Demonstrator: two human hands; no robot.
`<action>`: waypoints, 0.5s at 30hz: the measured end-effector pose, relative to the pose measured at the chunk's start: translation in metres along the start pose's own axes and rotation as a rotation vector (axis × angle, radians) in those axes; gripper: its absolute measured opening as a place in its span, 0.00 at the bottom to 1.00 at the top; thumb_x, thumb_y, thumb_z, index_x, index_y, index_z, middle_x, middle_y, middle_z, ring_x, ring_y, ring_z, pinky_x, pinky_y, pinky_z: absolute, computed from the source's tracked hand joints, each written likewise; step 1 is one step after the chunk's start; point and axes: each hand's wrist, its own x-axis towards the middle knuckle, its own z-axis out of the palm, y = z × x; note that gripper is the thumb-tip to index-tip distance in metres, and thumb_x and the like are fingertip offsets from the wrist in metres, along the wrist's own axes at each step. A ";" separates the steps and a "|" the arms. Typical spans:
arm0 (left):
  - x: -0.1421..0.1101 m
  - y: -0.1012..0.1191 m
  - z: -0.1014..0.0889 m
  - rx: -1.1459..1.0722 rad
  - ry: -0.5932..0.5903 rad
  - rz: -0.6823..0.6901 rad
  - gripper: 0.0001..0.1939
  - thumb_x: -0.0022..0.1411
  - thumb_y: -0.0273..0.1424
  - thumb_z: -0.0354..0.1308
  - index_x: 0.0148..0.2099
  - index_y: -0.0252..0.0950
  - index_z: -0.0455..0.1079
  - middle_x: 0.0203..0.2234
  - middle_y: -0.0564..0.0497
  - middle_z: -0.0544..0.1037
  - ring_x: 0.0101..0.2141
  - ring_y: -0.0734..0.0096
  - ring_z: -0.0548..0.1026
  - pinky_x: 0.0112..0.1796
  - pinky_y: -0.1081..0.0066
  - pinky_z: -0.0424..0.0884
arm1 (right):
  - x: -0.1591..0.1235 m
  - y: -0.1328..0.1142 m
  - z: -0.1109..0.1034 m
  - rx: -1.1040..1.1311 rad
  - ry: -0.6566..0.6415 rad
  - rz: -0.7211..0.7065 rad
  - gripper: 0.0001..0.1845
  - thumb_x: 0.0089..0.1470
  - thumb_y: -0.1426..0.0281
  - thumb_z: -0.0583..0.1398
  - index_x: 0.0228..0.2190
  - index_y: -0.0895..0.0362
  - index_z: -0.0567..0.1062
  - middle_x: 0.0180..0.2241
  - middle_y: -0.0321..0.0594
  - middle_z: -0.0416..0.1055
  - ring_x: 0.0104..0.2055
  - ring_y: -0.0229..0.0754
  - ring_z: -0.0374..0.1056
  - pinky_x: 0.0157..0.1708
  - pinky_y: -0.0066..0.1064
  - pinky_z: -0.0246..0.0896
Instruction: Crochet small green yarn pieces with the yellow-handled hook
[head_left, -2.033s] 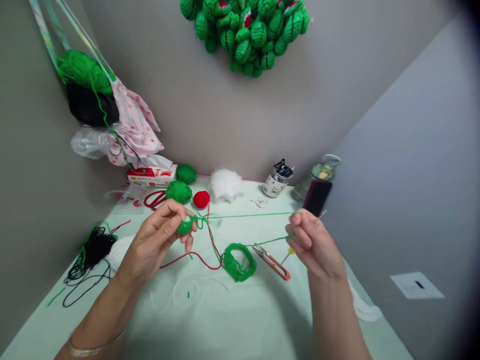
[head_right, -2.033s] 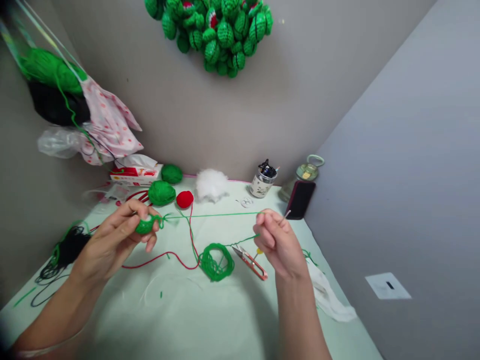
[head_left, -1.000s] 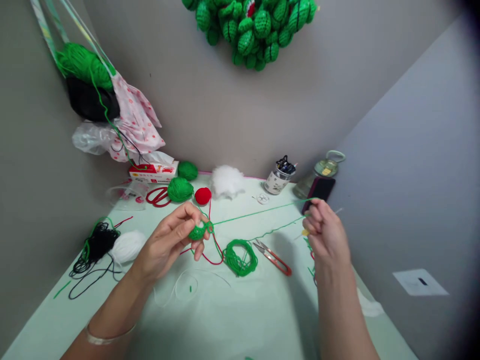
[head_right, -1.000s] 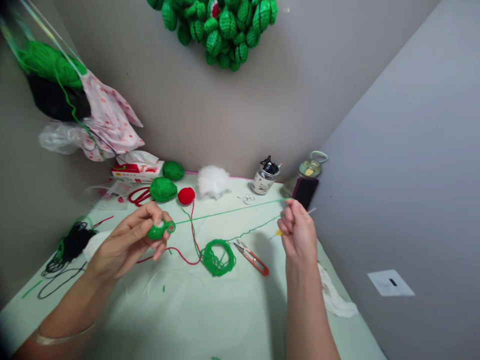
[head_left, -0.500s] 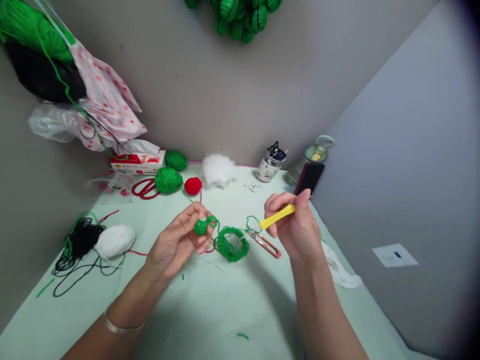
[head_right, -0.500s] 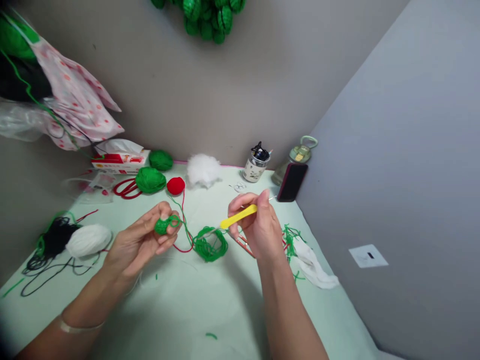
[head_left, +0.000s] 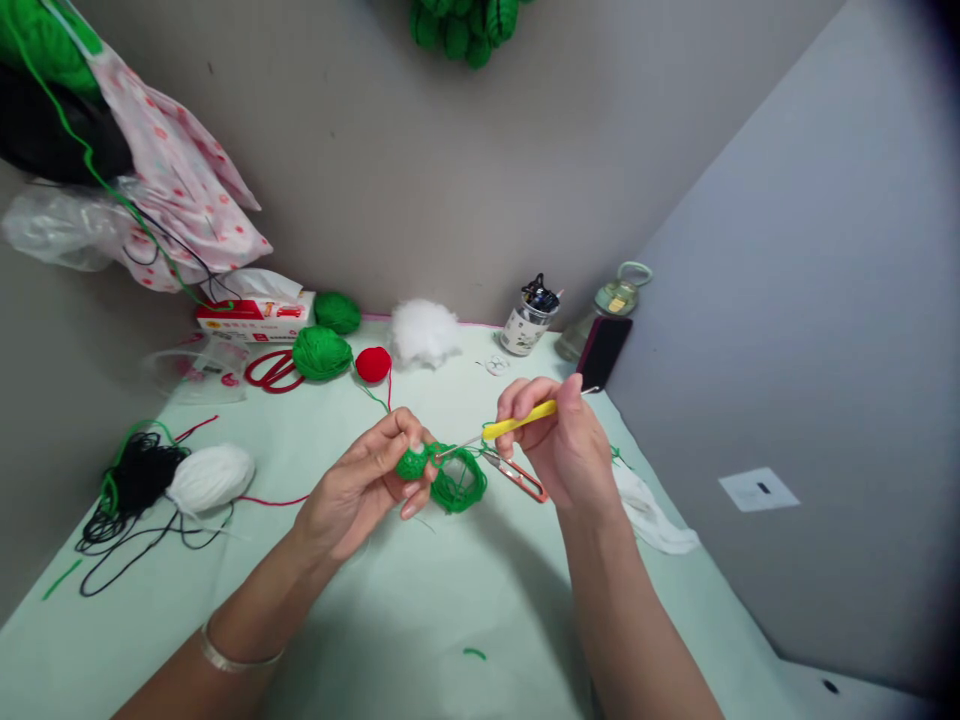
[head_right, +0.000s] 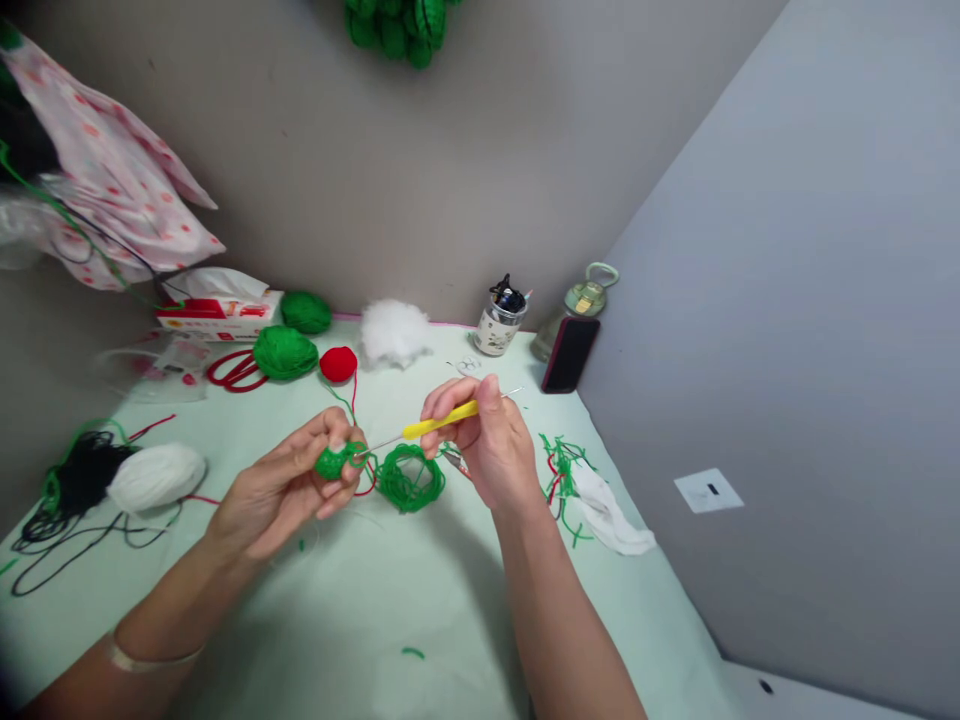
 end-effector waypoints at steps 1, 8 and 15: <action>0.000 0.000 0.000 0.003 -0.007 0.005 0.11 0.64 0.34 0.67 0.35 0.34 0.71 0.28 0.49 0.75 0.23 0.76 0.66 0.21 0.78 0.65 | 0.000 -0.001 0.000 -0.011 -0.013 -0.005 0.31 0.61 0.42 0.59 0.25 0.56 0.76 0.28 0.37 0.73 0.20 0.34 0.69 0.23 0.30 0.70; 0.001 -0.003 -0.005 0.057 0.036 0.041 0.12 0.63 0.36 0.69 0.34 0.34 0.71 0.28 0.48 0.76 0.23 0.76 0.68 0.23 0.77 0.67 | -0.005 -0.002 -0.004 -0.096 -0.064 -0.015 0.16 0.56 0.58 0.70 0.27 0.56 0.77 0.31 0.38 0.75 0.30 0.37 0.70 0.32 0.30 0.71; 0.001 0.001 -0.006 0.060 0.072 0.082 0.12 0.64 0.35 0.68 0.35 0.35 0.71 0.27 0.49 0.76 0.22 0.76 0.67 0.23 0.76 0.67 | -0.008 -0.004 -0.005 -0.121 -0.041 -0.046 0.14 0.57 0.58 0.69 0.28 0.55 0.77 0.32 0.37 0.75 0.29 0.37 0.70 0.33 0.31 0.69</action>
